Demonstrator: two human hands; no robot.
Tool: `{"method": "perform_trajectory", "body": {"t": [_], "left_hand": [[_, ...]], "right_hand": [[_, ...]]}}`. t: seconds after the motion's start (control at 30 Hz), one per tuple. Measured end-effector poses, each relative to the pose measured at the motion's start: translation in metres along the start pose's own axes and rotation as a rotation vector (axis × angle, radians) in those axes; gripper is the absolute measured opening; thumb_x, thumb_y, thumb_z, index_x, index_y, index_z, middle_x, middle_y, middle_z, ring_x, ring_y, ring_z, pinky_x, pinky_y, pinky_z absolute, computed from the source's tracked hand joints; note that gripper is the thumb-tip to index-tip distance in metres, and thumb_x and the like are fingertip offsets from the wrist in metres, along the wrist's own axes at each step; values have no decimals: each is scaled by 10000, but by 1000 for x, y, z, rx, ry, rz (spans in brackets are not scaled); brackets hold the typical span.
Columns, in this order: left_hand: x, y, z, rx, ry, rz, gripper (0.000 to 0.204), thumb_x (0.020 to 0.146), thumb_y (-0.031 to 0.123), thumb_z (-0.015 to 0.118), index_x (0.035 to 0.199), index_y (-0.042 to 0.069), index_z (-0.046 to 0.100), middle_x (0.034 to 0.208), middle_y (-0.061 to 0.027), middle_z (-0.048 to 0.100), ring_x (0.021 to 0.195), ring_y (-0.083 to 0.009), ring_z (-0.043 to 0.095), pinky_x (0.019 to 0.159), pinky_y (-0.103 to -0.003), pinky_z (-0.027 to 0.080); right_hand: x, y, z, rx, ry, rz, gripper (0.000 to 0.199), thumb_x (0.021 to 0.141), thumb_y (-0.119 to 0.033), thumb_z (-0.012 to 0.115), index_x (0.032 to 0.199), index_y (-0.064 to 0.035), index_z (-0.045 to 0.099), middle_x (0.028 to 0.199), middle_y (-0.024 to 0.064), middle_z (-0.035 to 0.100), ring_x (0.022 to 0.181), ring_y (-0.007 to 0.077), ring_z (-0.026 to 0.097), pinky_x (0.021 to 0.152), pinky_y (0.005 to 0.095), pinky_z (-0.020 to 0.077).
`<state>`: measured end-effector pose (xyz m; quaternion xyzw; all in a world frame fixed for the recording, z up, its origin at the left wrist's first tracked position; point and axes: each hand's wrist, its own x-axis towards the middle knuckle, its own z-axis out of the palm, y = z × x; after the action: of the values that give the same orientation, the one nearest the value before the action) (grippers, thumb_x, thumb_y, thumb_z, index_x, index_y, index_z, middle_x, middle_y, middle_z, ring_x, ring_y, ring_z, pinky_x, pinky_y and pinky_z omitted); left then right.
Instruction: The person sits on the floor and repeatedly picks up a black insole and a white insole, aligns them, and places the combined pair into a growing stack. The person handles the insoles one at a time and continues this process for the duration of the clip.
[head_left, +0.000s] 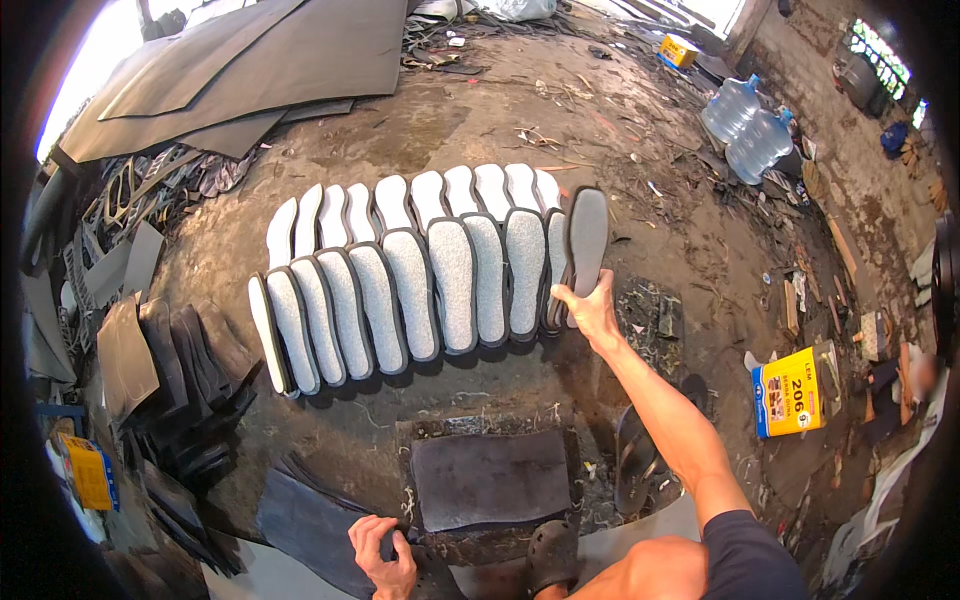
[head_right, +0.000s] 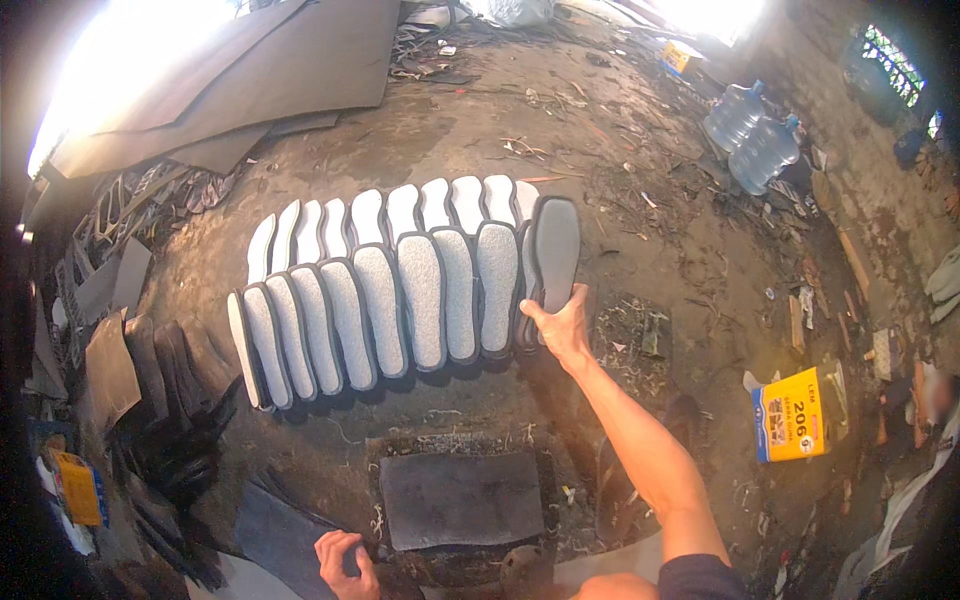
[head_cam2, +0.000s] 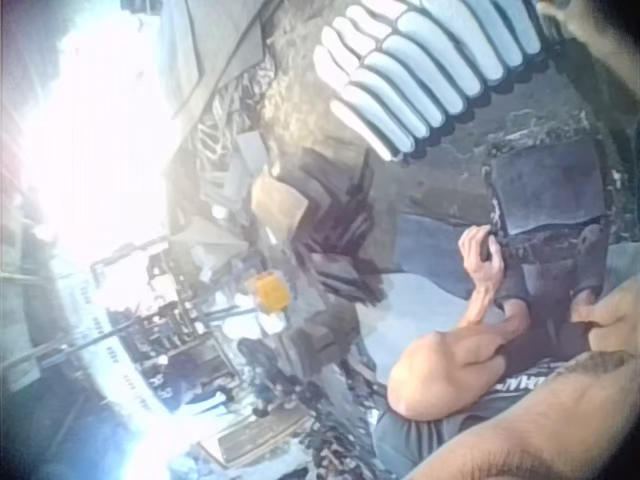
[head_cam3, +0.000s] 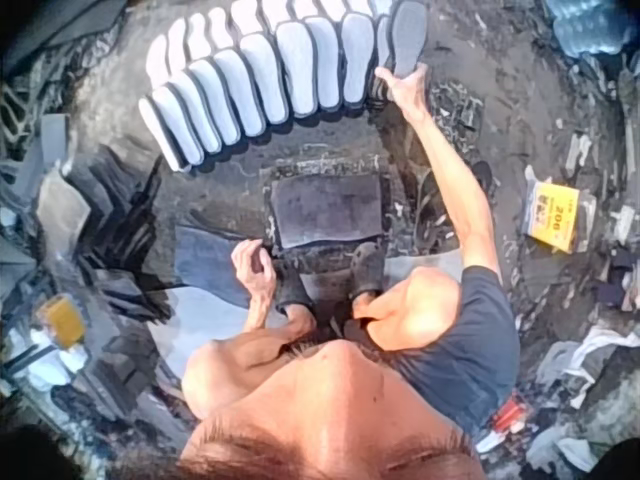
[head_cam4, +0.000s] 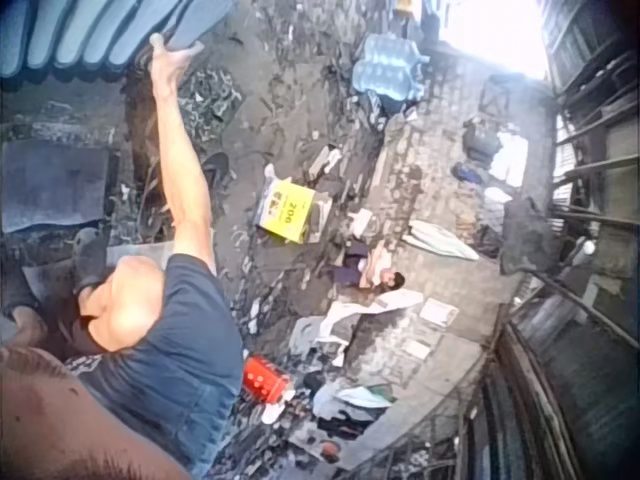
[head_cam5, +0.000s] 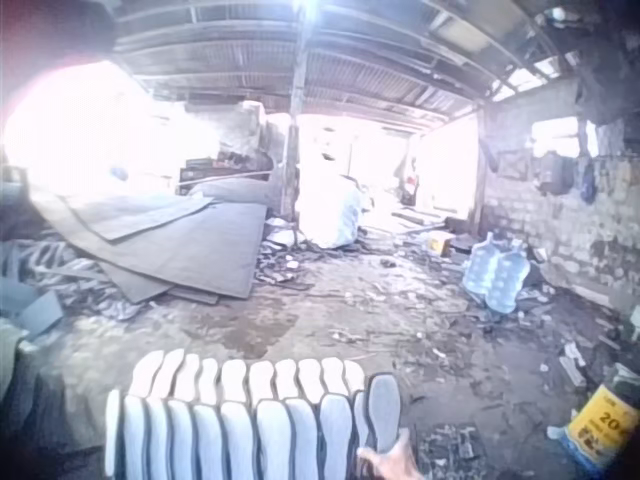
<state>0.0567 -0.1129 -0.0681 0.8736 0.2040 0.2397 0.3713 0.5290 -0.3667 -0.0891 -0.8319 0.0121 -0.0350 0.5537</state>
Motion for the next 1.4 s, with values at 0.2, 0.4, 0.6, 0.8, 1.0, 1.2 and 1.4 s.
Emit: {"method": "perform_trajectory", "body": {"t": [0.2,0.4,0.6,0.8,1.0,1.2,1.4], "left_hand": [[-10,-32,7,10,-16,0,366,758,4,767,1122,41,753,1093,-137,721,1115,-401,652,1054,-519,503],[-12,-10,4,40,-260,39,465,748,29,814,1206,37,736,1257,-155,710,1297,-432,606,1140,-541,477],[-30,-1,-5,20,-270,43,455,780,35,810,1230,49,742,1287,-150,712,1315,-412,602,1156,-531,475],[-33,-3,8,40,-275,112,521,786,47,853,1293,72,737,1340,-137,686,1370,-409,560,1174,-528,467],[-31,3,16,-123,-422,-58,482,905,109,838,1367,66,707,1366,-144,670,1288,-347,628,1114,-474,524],[-8,52,40,-1274,-772,-1049,504,1126,239,700,1537,-3,540,1378,-155,685,1172,-191,711,924,-381,650],[26,37,40,-958,-534,-687,401,1113,186,704,1477,32,637,1292,-37,753,1115,-123,707,870,-323,637]], "right_hand": [[-42,-47,-58,52,-52,4,962,807,-418,998,1445,38,441,1285,173,648,1172,248,649,1047,421,537],[-149,-44,-110,-473,-393,68,909,823,-398,961,1454,-9,435,1279,305,714,1146,411,738,982,505,582],[-239,-3,-178,-713,-420,109,835,831,-279,927,1450,-28,425,1323,340,682,1251,520,670,1063,556,541],[-288,53,-230,-846,-264,15,857,804,-197,951,1465,13,449,1403,318,636,1322,500,616,1115,544,507],[-303,21,-211,-664,-116,-33,826,871,-272,918,1525,51,532,1393,206,541,1364,389,565,1158,498,459],[-333,-29,-104,709,-446,259,657,1067,-196,775,1641,-82,477,1584,74,568,1468,211,508,1272,407,364],[-351,29,-70,710,-517,382,736,1023,-193,831,1650,-80,462,1539,87,620,1449,215,546,1213,405,454]]}}
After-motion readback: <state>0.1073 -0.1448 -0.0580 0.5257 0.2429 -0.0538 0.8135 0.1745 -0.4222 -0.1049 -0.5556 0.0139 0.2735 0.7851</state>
